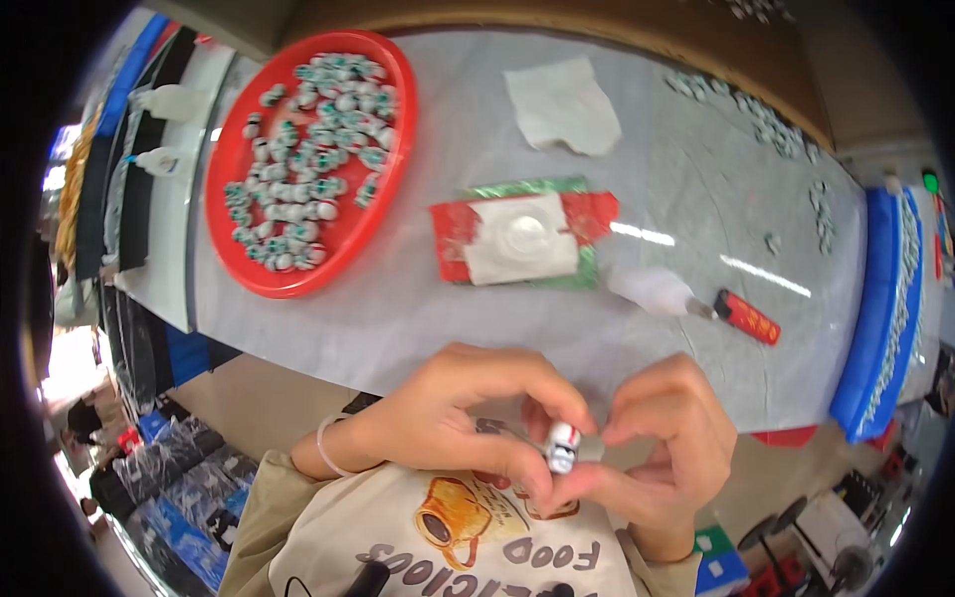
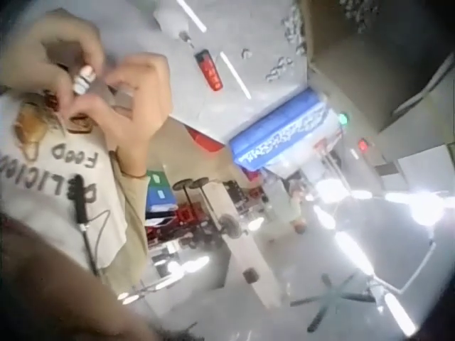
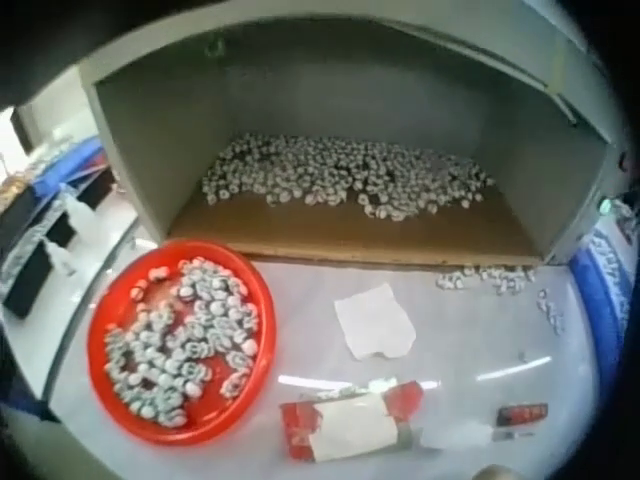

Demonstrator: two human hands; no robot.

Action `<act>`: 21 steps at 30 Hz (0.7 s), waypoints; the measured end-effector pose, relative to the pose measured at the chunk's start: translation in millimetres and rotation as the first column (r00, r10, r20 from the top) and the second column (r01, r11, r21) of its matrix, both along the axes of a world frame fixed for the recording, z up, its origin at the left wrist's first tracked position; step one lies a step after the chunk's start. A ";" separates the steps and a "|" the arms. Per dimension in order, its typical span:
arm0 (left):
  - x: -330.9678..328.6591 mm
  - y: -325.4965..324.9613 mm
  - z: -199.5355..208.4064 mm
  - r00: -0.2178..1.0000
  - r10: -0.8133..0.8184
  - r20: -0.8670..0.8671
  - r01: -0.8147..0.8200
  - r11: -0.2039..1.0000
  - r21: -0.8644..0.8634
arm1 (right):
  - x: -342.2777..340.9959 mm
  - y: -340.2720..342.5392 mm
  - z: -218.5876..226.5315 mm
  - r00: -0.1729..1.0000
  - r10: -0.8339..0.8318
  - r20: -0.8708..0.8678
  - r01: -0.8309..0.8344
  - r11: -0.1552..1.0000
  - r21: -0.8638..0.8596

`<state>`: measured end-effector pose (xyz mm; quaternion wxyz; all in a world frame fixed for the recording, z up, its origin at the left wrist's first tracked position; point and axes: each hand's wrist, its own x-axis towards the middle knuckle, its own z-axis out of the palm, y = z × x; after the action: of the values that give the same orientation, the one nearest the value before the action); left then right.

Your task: Assembling small plastic components by applying glue and joining them together.

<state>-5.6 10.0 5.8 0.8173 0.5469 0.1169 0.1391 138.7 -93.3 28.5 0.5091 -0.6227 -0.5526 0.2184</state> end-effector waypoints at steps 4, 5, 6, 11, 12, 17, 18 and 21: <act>-21.4 13.0 25.9 0.998 0.056 -0.026 -0.049 0.977 0.205 | -2.5 2.9 -0.8 0.999 0.038 0.013 -0.038 0.999 0.016; -26.8 25.2 34.4 0.984 0.165 -0.063 -0.121 0.891 0.438 | 1.3 1.3 1.5 1.000 0.005 0.031 -0.006 1.000 0.014; -29.8 36.3 36.6 0.924 0.378 -0.050 -0.279 0.759 0.588 | 4.8 -1.3 3.9 0.998 -0.030 0.049 0.029 0.999 0.012; -56.2 74.1 48.6 0.692 0.694 -0.198 -0.170 0.423 0.890 | 9.4 -4.4 -4.2 0.999 -0.038 -0.020 0.037 0.999 -0.035; -56.1 76.8 49.7 0.675 0.693 -0.252 0.010 0.333 0.943 | 10.4 -3.4 -4.0 1.000 -0.007 -0.024 0.006 0.999 -0.034; -58.3 93.8 59.7 0.656 0.733 -0.179 0.175 0.083 0.981 | 16.1 -3.1 -7.9 0.999 0.029 -0.013 -0.029 1.000 0.008; -56.8 99.8 68.2 0.656 0.717 -0.237 0.202 0.137 0.970 | 17.8 -3.8 -8.8 0.999 0.033 -0.010 -0.032 0.999 0.028; -44.0 133.8 83.5 0.673 0.701 -0.237 0.180 0.155 0.971 | 23.8 -6.9 -8.2 0.998 -0.020 -0.055 0.020 1.000 0.012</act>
<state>-49.5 143.8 89.3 0.1414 0.9012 0.3885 0.1301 162.5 -100.2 20.3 0.5300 -0.6188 -0.5336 0.2268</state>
